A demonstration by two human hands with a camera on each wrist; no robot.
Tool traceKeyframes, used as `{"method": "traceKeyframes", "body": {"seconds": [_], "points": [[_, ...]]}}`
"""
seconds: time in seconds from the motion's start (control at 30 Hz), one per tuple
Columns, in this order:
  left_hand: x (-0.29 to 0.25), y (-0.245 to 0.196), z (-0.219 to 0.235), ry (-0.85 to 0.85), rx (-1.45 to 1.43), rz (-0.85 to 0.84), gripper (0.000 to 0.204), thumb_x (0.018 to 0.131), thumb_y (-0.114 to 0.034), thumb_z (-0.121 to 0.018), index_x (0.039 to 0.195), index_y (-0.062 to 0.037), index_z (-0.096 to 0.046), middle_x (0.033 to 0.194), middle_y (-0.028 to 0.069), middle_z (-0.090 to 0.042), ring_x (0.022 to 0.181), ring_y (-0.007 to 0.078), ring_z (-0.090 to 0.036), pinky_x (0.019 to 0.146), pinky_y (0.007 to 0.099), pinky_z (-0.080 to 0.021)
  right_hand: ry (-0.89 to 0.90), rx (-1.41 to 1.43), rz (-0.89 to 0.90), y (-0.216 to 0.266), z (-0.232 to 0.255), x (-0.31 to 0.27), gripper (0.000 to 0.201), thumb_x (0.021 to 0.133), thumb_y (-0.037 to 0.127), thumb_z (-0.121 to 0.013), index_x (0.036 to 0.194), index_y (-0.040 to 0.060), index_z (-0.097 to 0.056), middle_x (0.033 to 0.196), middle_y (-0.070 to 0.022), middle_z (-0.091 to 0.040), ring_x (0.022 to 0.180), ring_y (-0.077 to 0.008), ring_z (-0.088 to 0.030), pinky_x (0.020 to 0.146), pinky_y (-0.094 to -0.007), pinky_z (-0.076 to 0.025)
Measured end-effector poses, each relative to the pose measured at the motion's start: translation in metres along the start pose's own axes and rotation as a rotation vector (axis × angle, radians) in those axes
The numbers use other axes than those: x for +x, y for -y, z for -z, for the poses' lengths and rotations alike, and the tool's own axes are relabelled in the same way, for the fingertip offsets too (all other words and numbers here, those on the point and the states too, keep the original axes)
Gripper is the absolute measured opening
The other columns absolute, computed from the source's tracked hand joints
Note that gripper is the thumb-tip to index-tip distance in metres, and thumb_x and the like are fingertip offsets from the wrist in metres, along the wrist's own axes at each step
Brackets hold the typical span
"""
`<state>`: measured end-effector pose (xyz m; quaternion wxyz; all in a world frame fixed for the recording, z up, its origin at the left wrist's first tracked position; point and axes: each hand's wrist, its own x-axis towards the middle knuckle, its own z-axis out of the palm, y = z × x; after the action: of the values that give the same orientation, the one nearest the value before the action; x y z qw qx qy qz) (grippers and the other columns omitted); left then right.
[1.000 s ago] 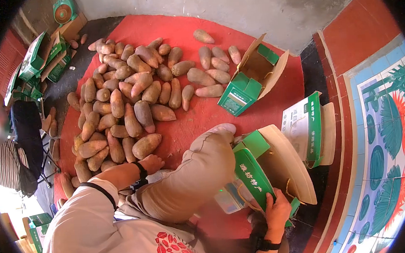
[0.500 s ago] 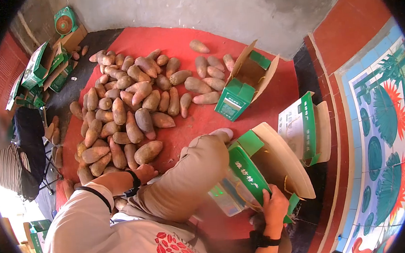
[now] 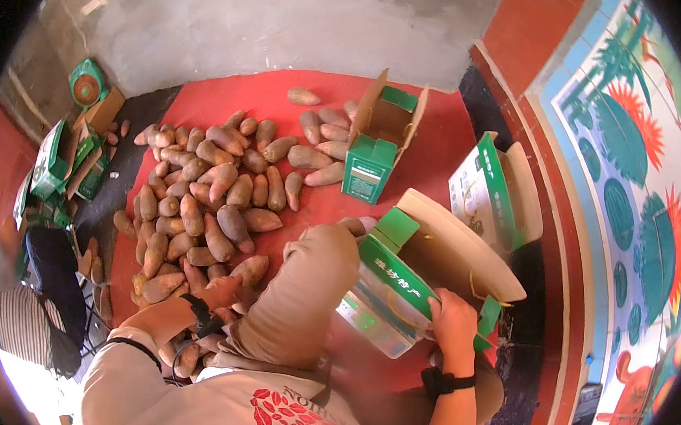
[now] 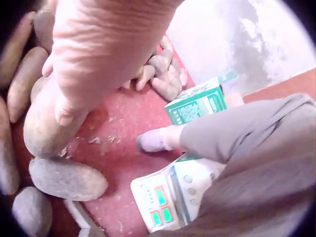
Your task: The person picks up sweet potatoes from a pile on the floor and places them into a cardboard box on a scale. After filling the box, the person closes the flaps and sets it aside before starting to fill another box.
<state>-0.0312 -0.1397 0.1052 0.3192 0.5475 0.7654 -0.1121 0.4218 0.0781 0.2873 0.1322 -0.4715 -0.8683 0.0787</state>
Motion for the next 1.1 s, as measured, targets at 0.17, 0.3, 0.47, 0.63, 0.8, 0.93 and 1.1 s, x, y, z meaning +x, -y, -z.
{"method": "traceKeyframes", "body": {"seconds": [0.17, 0.3, 0.47, 0.63, 0.8, 0.93, 1.1], "points": [[-0.016, -0.017, 0.079, -0.328, -0.149, -0.024, 0.055, 0.074, -0.016, -0.076, 0.122, -0.0091, -0.051, 0.107, 0.0167, -0.065, 0.099, 0.0362, -0.064, 0.085, 0.0443, -0.050, 0.009, 0.026, 0.021, 0.005, 0.000, -0.009, 0.017, 0.084, 0.016, -0.064, 0.100, 0.0083, -0.064, 0.084, -0.0129, -0.066, 0.081, -0.0327, -0.065, 0.070, -0.0436, -0.051], [-0.014, -0.036, 0.135, -0.766, -0.163, -0.295, 0.056, 0.072, -0.009, -0.075, 0.124, -0.0090, -0.054, 0.110, 0.0153, -0.063, 0.100, 0.0358, -0.063, 0.083, 0.0431, -0.051, -0.010, 0.027, 0.093, 0.013, -0.002, -0.022, 0.021, 0.084, 0.010, -0.057, 0.105, 0.0085, -0.063, 0.087, -0.0115, -0.066, 0.083, -0.0299, -0.065, 0.070, -0.0420, -0.053], [-0.060, -0.129, 0.227, -0.981, -0.148, -0.429, 0.055, 0.074, -0.002, -0.073, 0.126, -0.0065, -0.055, 0.116, 0.0142, -0.062, 0.106, 0.0344, -0.061, 0.088, 0.0400, -0.050, 0.092, 0.047, 0.079, 0.016, 0.001, -0.034, 0.029, 0.084, 0.009, -0.059, 0.113, 0.0078, -0.059, 0.093, -0.0125, -0.067, 0.088, -0.0319, -0.064, 0.075, -0.0427, -0.052], [-0.077, -0.201, 0.261, -0.938, -0.313, -0.657, 0.056, 0.075, -0.003, -0.074, 0.127, -0.0047, -0.056, 0.122, 0.0160, -0.061, 0.111, 0.0298, -0.060, 0.094, 0.0371, -0.048, 0.163, 0.046, 0.042, 0.013, -0.003, -0.030, 0.032, 0.085, 0.012, -0.064, 0.115, 0.0071, -0.056, 0.097, -0.0147, -0.066, 0.091, -0.0338, -0.064, 0.078, -0.0441, -0.051], [-0.055, -0.261, 0.250, -0.681, -0.427, -0.897, 0.055, 0.076, -0.002, -0.073, 0.128, -0.0062, -0.057, 0.121, 0.0154, -0.062, 0.109, 0.0253, -0.062, 0.093, 0.0363, -0.050, 0.109, 0.059, 0.089, 0.009, -0.003, -0.027, 0.022, 0.086, 0.011, -0.057, 0.107, 0.0056, -0.058, 0.089, -0.0141, -0.066, 0.086, -0.0336, -0.065, 0.074, -0.0443, -0.053], [-0.027, -0.302, 0.221, -0.577, -0.323, -0.942, 0.054, 0.074, -0.009, -0.074, 0.126, -0.0100, -0.059, 0.118, 0.0149, -0.062, 0.106, 0.0303, -0.063, 0.091, 0.0391, -0.051, 0.198, 0.068, 0.051, 0.013, 0.006, -0.026, 0.027, 0.086, 0.018, -0.065, 0.109, 0.0070, -0.058, 0.094, -0.0145, -0.066, 0.090, -0.0334, -0.065, 0.075, -0.0449, -0.052], [0.011, -0.331, 0.175, -0.480, -0.199, -0.934, 0.040, 0.076, -0.017, -0.070, 0.115, -0.0114, -0.062, 0.107, 0.0140, -0.064, 0.096, 0.0331, -0.064, 0.082, 0.0433, -0.052, 0.188, 0.074, 0.054, 0.013, 0.008, -0.026, 0.027, 0.087, 0.017, -0.063, 0.112, 0.0071, -0.059, 0.095, -0.0148, -0.066, 0.089, -0.0333, -0.065, 0.075, -0.0449, -0.052]]}}
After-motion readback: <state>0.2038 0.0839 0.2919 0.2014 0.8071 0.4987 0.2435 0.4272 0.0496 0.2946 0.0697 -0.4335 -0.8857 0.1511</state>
